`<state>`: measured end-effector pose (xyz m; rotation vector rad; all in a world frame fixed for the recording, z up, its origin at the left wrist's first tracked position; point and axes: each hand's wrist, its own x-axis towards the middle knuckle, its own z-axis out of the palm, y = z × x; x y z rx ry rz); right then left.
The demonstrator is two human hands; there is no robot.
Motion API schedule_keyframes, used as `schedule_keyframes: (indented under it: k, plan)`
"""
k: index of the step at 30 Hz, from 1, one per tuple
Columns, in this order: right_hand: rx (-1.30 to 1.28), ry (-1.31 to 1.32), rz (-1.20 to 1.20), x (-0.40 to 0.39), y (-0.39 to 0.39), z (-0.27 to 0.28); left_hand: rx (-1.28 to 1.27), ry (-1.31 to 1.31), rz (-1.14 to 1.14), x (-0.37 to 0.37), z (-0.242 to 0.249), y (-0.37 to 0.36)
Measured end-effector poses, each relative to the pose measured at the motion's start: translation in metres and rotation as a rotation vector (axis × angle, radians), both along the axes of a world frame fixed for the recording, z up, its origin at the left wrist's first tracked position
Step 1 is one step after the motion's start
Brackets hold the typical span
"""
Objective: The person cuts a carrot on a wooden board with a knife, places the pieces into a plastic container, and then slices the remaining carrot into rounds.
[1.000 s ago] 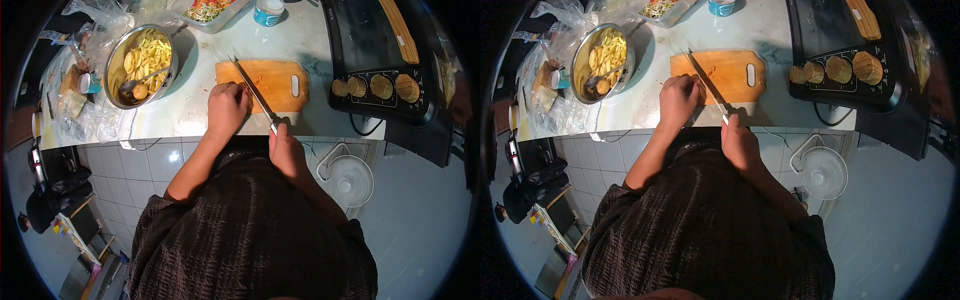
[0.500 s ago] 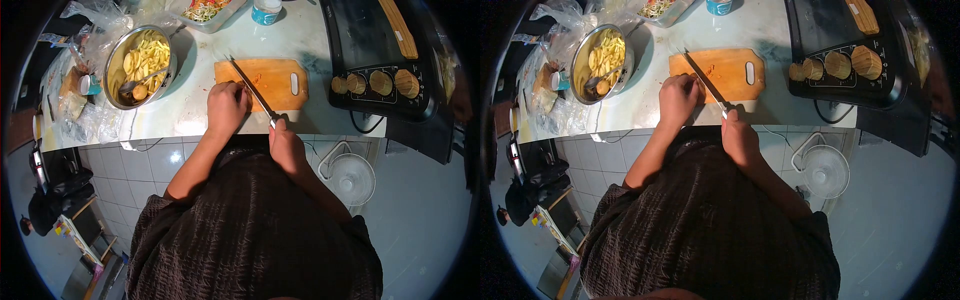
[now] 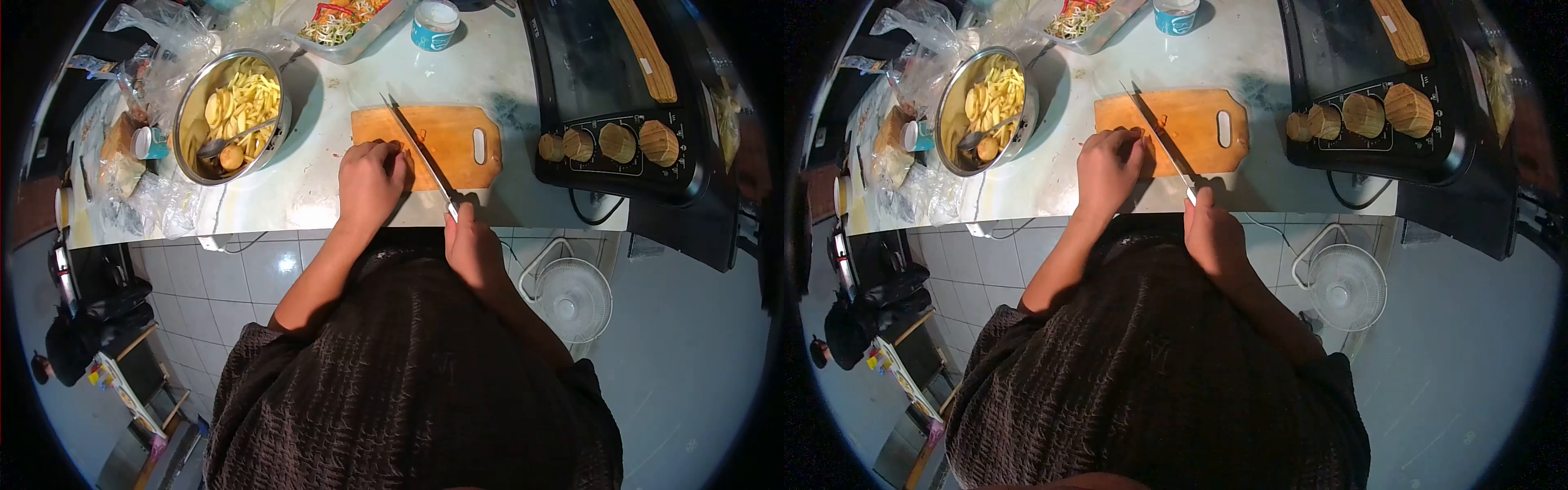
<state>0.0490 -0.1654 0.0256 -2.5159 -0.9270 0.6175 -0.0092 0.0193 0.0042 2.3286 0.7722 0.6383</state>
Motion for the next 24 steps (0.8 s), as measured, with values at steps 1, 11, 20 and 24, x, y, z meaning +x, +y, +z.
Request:
schedule_keyframes:
  k: [1, 11, 20, 24]
  plan:
    - [-0.029, 0.012, 0.006, 0.0, 0.0001, 0.0017, 0.0, 0.001, 0.0, -0.0007, -0.0005, 0.0005]
    - [0.048, -0.001, 0.033, -0.001, 0.0009, -0.002, -0.003, 0.072, -0.015, -0.0011, -0.0025, 0.0037]
    - [0.02, -0.006, 0.051, -0.0028, 0.0053, 0.0019, -0.039, 0.067, 0.002, -0.0011, -0.0011, 0.0032]
    - [0.015, 0.006, 0.026, -0.0023, 0.0048, 0.0008, -0.019, 0.044, -0.006, -0.0025, -0.0004, 0.0036]
